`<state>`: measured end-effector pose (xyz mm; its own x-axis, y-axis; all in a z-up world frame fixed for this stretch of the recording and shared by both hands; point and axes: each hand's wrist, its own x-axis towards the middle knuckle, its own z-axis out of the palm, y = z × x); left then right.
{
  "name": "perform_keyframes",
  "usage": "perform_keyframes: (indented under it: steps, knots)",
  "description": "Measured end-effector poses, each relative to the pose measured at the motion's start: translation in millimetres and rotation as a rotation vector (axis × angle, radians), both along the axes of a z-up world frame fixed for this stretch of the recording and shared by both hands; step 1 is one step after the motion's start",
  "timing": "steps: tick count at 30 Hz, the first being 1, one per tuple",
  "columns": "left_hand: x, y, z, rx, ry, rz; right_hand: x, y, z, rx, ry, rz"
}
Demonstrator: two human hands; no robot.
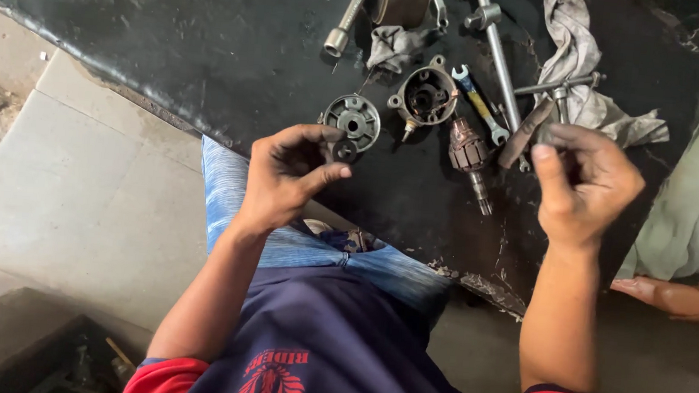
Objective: Cleaning and reassembling internal components of a starter motor.
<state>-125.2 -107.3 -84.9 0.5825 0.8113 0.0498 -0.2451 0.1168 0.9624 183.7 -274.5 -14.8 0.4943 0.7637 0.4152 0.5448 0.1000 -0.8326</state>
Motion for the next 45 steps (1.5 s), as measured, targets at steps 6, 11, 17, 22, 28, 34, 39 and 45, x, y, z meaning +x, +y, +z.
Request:
perform_keyframes:
  steps: [6,11,17,22,28,34,39,45]
  knots:
    - [-6.2,6.8,-11.2,-0.073,-0.119,-0.026,-12.9,12.2,1.3,0.033,-0.096,0.143]
    - [-10.2,10.3,-16.4,-0.366,-0.43,-0.039,-28.5,16.7,1.9,-0.042,-0.179,0.109]
    - [-10.6,7.1,-19.3,-0.333,-0.436,-0.017,-49.8,31.0,2.4,-0.142,-0.335,0.162]
    - [-14.5,5.2,-19.8,-0.222,-0.294,0.001,-60.3,36.6,4.9,-0.183,-0.397,0.176]
    - [-16.9,4.3,-20.2,-0.146,-0.299,-0.033,-32.6,27.2,-12.4,-0.02,-0.17,0.079]
    - [-15.4,3.5,-21.3,-0.173,-0.289,-0.075,-27.2,27.2,-10.2,0.041,0.135,0.049]
    - [-15.6,2.1,-27.6,-0.143,-0.215,-0.038,-20.5,28.4,-25.9,0.095,0.518,0.085]
    - [-21.1,-0.9,-22.5,-0.03,-0.147,0.008,8.2,23.2,-29.6,0.009,0.167,0.056]
